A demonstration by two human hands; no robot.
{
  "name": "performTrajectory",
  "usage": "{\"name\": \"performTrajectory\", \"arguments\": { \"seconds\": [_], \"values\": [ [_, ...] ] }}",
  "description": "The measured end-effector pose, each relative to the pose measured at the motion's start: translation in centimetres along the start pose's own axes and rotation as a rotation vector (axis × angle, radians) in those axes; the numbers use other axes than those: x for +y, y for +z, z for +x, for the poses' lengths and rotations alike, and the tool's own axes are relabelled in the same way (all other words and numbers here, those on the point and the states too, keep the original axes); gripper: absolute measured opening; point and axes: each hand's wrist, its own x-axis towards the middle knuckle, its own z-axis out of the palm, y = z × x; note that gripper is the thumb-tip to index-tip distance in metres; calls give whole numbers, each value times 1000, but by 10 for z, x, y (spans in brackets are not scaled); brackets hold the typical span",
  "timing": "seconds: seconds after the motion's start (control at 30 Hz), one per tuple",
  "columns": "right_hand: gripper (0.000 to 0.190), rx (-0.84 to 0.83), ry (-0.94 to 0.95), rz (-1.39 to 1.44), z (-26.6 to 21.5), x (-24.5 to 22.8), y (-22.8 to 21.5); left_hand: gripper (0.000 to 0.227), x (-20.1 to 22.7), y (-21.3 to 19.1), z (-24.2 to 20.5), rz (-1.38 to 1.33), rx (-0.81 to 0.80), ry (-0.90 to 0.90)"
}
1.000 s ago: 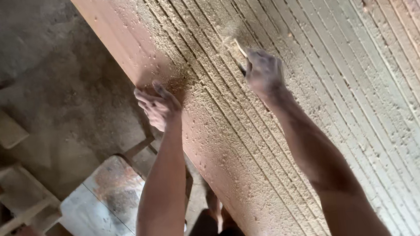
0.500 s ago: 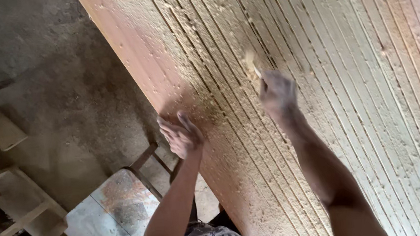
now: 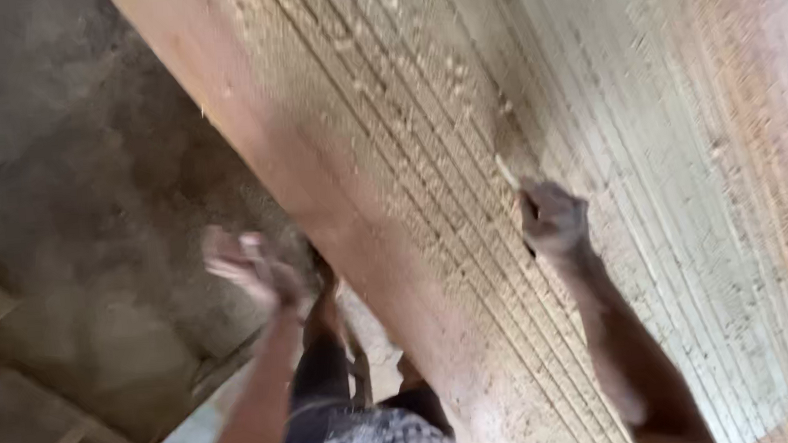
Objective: The person brushes a large wooden board with a small brush to remove sawdust and debris. They repeatedly sweep across the surface, occasionally using their hand to clear loose particles, and continue the process across the entire board.
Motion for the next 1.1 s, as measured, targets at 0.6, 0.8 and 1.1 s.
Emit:
{"name": "performTrajectory", "arguments": {
  "seconds": [0.6, 0.8, 1.1],
  "values": [
    [8, -64, 112, 26, 184, -12, 92, 93, 164, 97, 387, 504, 43, 285],
    [11, -75, 165, -30, 199, -20, 80, 89, 214, 103, 437, 643, 62, 213],
    [13, -119, 84, -87, 236, 2, 113, 82, 238, 95, 419, 599, 38, 244]
  ]
}}
